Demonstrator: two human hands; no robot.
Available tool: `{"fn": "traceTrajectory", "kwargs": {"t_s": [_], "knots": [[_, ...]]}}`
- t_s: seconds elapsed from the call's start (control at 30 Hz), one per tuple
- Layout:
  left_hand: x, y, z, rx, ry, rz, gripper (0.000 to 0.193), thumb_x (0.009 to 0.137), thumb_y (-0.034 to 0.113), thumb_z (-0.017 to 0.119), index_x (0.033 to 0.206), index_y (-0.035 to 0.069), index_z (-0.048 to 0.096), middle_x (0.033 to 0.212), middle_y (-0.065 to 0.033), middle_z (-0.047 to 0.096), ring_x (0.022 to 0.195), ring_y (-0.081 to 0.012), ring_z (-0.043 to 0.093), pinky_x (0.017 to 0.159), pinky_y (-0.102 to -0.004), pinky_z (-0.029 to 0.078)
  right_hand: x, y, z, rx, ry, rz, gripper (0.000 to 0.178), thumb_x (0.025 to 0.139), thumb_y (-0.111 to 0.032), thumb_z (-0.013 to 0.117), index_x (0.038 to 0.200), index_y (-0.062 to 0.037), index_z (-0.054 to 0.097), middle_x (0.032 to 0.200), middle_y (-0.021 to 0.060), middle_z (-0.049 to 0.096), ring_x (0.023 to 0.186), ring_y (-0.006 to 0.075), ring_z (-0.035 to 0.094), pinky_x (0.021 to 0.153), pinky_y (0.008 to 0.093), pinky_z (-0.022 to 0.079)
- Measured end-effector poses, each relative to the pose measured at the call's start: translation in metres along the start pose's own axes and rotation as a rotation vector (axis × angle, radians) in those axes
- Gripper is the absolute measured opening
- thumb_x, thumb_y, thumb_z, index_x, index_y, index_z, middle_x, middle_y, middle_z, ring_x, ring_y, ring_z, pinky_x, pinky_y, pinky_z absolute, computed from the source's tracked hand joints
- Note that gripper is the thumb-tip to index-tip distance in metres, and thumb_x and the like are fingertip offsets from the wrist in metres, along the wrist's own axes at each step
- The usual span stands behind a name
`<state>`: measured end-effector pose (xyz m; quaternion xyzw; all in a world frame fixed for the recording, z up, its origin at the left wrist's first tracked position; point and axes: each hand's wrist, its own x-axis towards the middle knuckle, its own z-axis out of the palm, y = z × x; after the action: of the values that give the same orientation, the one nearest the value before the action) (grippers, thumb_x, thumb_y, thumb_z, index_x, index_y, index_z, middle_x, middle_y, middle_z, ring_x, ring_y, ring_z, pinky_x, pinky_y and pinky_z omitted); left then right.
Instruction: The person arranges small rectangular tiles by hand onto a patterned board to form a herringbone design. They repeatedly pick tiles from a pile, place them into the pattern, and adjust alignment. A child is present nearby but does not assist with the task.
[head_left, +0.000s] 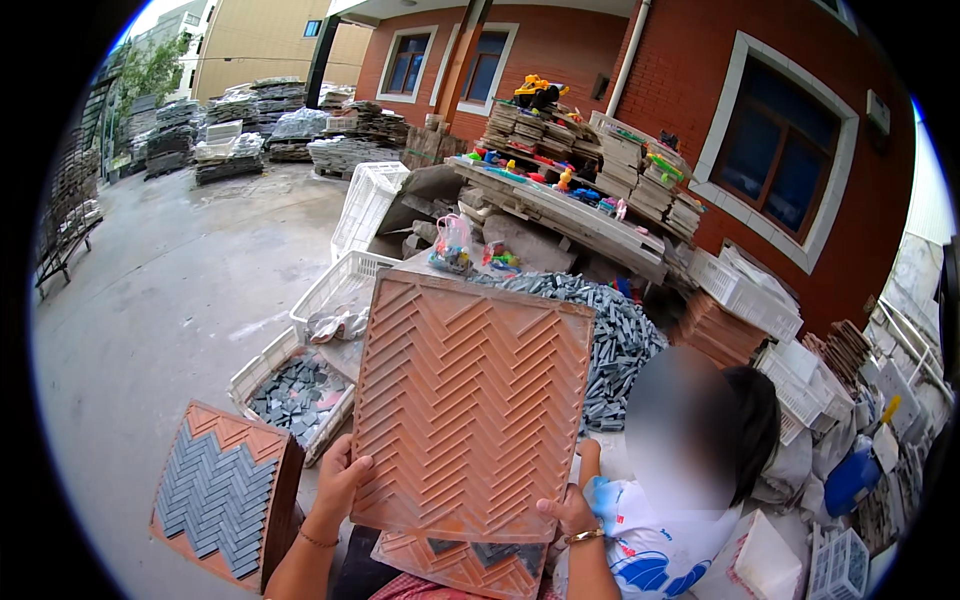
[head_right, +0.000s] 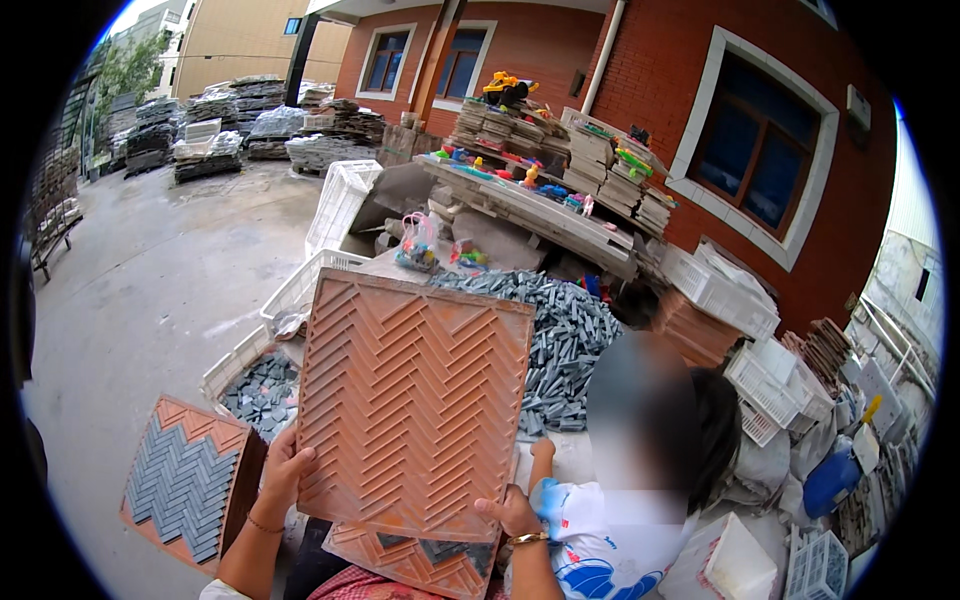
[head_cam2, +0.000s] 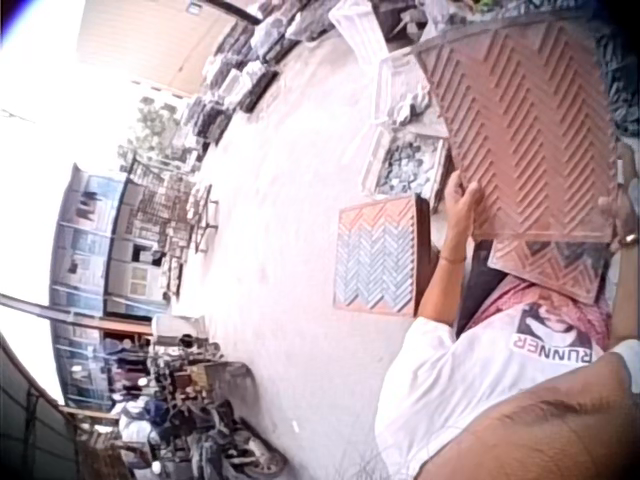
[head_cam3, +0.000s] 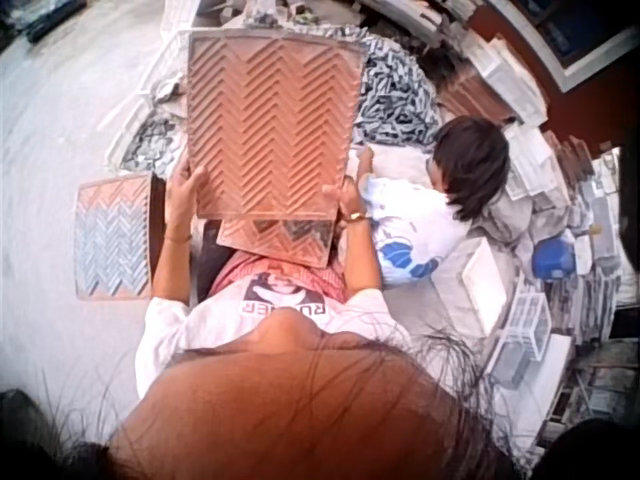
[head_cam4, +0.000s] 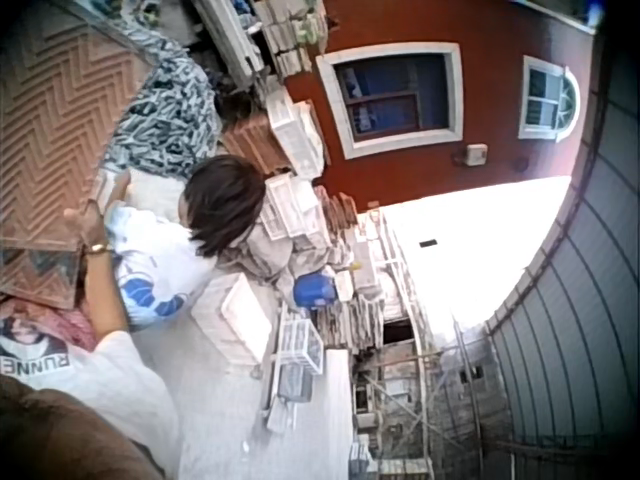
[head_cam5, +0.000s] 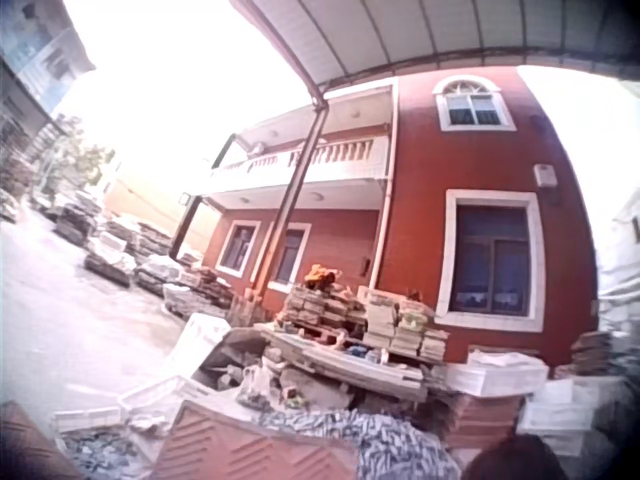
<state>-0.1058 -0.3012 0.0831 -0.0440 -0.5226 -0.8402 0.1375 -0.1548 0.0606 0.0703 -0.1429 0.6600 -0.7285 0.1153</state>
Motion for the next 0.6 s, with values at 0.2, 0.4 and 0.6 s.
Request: {"fn": "traceTrajectory", "kwargs": {"t_s": [0.2,0.4,0.6], "knots": [[-0.001,-0.004,0.002,-0.002,-0.003,-0.044,0.023,0.085,0.009,0.06,0.105,0.0,0.051,0.078,0.0043,0.049,0.062,-0.0014,0.04,0.054,-0.0163,0.032,-0.004,0.0,0.002,0.036,0.065,0.019,0.045,0.077,-0.017,0.073,0.111,0.0042,0.055,0.094,0.0035,0.059,0.082,0.0108,0.054,0.071,0.0254,0.045],[0.005,-0.025,0.01,0.108,0.164,-0.006,0.023,0.091,0.021,0.056,0.1,0.0,0.053,0.077,0.0041,0.048,0.061,-0.0033,0.04,0.053,-0.0187,0.034,-0.018,-0.026,0.024,0.085,0.092,-0.043,0.051,0.079,-0.029,0.069,0.112,0.0073,0.054,0.101,0.008,0.06,0.089,0.0135,0.055,0.077,0.0284,0.045],[0.046,-0.059,0.017,0.265,0.062,-0.193,0.038,0.099,0.037,0.039,0.095,0.003,0.057,0.077,-0.0011,0.051,0.073,-0.0094,0.047,0.064,-0.0248,0.042,-0.023,-0.085,0.087,0.039,-0.247,-0.322,0.081,0.082,-0.053,0.062,0.13,0.008,0.041,0.119,0.015,0.054,0.107,0.0211,0.052,0.094,0.0341,0.04]]}}
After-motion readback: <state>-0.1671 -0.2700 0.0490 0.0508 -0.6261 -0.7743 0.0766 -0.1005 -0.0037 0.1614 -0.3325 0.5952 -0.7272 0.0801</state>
